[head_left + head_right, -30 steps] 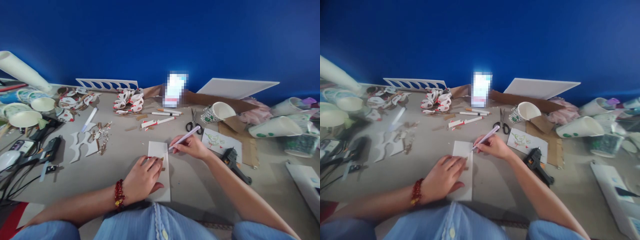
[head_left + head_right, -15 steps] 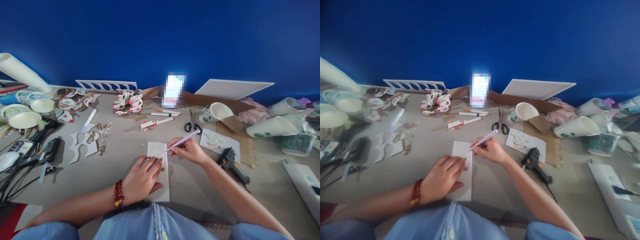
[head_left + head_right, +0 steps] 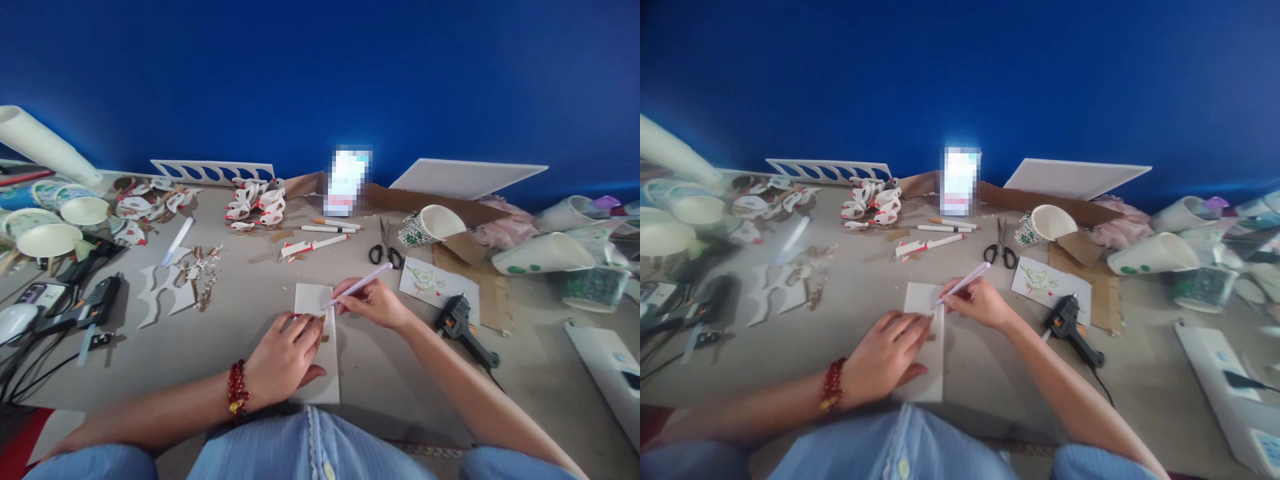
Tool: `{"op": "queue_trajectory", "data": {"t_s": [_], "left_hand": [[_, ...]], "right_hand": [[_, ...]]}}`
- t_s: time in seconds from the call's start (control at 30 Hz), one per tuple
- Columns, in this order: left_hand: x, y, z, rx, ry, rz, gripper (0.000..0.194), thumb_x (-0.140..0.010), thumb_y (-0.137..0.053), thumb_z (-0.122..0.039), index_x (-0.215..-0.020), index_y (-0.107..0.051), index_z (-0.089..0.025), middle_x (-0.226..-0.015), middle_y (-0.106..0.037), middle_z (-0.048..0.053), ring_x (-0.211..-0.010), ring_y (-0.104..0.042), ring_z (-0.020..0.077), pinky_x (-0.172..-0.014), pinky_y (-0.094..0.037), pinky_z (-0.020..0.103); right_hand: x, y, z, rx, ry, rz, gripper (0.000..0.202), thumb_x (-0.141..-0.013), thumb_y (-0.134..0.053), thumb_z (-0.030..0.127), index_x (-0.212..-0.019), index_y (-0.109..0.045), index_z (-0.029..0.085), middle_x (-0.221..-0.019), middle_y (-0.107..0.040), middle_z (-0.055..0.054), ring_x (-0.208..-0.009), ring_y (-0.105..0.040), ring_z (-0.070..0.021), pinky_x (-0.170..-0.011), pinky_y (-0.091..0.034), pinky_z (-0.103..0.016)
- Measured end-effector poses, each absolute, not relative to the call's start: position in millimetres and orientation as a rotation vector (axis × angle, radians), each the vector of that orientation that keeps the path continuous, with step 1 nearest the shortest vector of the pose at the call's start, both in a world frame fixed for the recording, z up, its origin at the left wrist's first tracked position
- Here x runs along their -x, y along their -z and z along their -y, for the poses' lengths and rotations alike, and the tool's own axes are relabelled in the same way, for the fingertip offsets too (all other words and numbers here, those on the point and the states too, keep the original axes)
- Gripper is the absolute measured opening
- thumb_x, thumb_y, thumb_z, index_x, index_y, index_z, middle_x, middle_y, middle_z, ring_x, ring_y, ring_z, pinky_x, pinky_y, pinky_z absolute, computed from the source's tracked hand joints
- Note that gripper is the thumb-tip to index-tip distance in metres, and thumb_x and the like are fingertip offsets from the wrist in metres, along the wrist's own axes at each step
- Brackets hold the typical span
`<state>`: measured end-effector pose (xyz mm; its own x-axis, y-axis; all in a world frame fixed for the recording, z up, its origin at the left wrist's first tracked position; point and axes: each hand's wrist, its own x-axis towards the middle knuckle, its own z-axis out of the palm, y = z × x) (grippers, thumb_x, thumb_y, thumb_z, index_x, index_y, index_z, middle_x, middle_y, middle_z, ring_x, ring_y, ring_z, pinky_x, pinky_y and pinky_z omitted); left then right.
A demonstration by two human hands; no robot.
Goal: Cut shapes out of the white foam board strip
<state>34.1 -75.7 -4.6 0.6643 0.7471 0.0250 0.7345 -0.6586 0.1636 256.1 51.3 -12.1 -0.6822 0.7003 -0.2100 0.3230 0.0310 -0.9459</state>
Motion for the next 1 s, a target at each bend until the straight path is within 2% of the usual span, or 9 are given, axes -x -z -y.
{"op": "queue_trajectory", "data": {"t_s": [0.23, 0.4, 0.53, 0.6, 0.7, 0.83, 1.0], "left_hand": [[-34.0, 5.6, 75.4, -2.728, -0.140, -1.228, 0.056, -0.097, -0.047, -0.053, -0.130, -0.056, -0.008, -0.139, -0.053, 0.014, -0.125, -0.042, 0.0279, -0.103, -0.033, 0.045], [-33.4, 6.8, 74.4, -2.720, -0.149, -1.224, 0.056, -0.097, -0.046, -0.051, -0.131, -0.054, -0.008, -0.138, -0.054, 0.015, -0.125, -0.044, 0.0282, -0.103, -0.033, 0.045], [-28.3, 3.3, 67.3, -2.692, -0.196, -1.200, 0.043, -0.098, -0.047, -0.030, -0.137, -0.047, -0.011, -0.129, -0.061, 0.013, -0.120, -0.052, 0.0245, -0.103, -0.035, 0.043], [-22.8, 0.2, 61.0, -2.656, -0.253, -1.162, 0.048, -0.095, -0.047, -0.016, -0.142, -0.040, -0.013, -0.121, -0.066, 0.011, -0.114, -0.057, 0.0214, -0.102, -0.037, 0.041], [-13.0, -4.1, 49.0, -2.560, -0.356, -1.110, 0.062, -0.089, -0.045, -0.005, -0.148, -0.028, -0.016, -0.111, -0.070, 0.007, -0.102, -0.063, 0.0181, -0.099, -0.042, 0.038], [-3.3, -9.6, 29.8, -2.457, -0.365, -1.017, 0.069, -0.085, -0.041, 0.000, -0.148, -0.024, -0.020, -0.114, -0.073, 0.003, -0.097, -0.065, 0.0172, -0.094, -0.044, 0.034], [-0.4, -22.4, 8.9, -2.377, -0.189, -0.940, 0.067, -0.084, -0.041, -0.003, -0.148, -0.031, -0.018, -0.111, -0.075, 0.001, -0.095, -0.066, 0.0197, -0.087, -0.046, 0.031]], "right_hand": [[-261.9, 12.8, -59.8, 1.063, -1.701, 1.974, 0.034, -0.088, -0.063, 0.045, -0.096, -0.069, 0.012, -0.072, -0.074, -0.008, -0.065, -0.069, -0.0169, -0.055, -0.054, -0.023], [-270.7, -5.6, -62.3, 1.115, -1.570, 1.914, 0.030, -0.086, -0.066, 0.043, -0.089, -0.071, 0.014, -0.068, -0.072, -0.006, -0.062, -0.067, -0.0172, -0.055, -0.054, -0.026], [-276.7, -12.9, -47.7, 1.102, -1.402, 1.683, 0.028, -0.086, -0.066, 0.044, -0.088, -0.070, 0.016, -0.065, -0.068, -0.004, -0.058, -0.064, -0.0168, -0.056, -0.054, -0.029], [-277.4, -11.7, -34.7, 1.112, -1.358, 1.601, 0.026, -0.086, -0.067, 0.043, -0.093, -0.068, 0.018, -0.062, -0.066, -0.002, -0.055, -0.063, -0.0167, -0.054, -0.053, -0.029], [-275.2, -9.1, -10.9, 1.118, -1.318, 1.554, 0.018, -0.086, -0.069, 0.037, -0.088, -0.062, 0.021, -0.060, -0.063, 0.000, -0.052, -0.063, -0.0157, -0.051, -0.051, -0.027], [-265.8, -11.1, 20.7, 1.151, -1.231, 1.710, 0.018, -0.090, -0.063, 0.037, -0.083, -0.059, 0.021, -0.061, -0.062, 0.000, -0.051, -0.060, -0.0157, -0.050, -0.048, -0.028], [-243.9, -12.8, 44.5, 1.035, -1.115, 1.998, 0.014, -0.096, -0.049, 0.032, -0.096, -0.060, 0.024, -0.071, -0.068, -0.003, -0.063, -0.065, -0.0184, -0.063, -0.051, -0.030]]}}
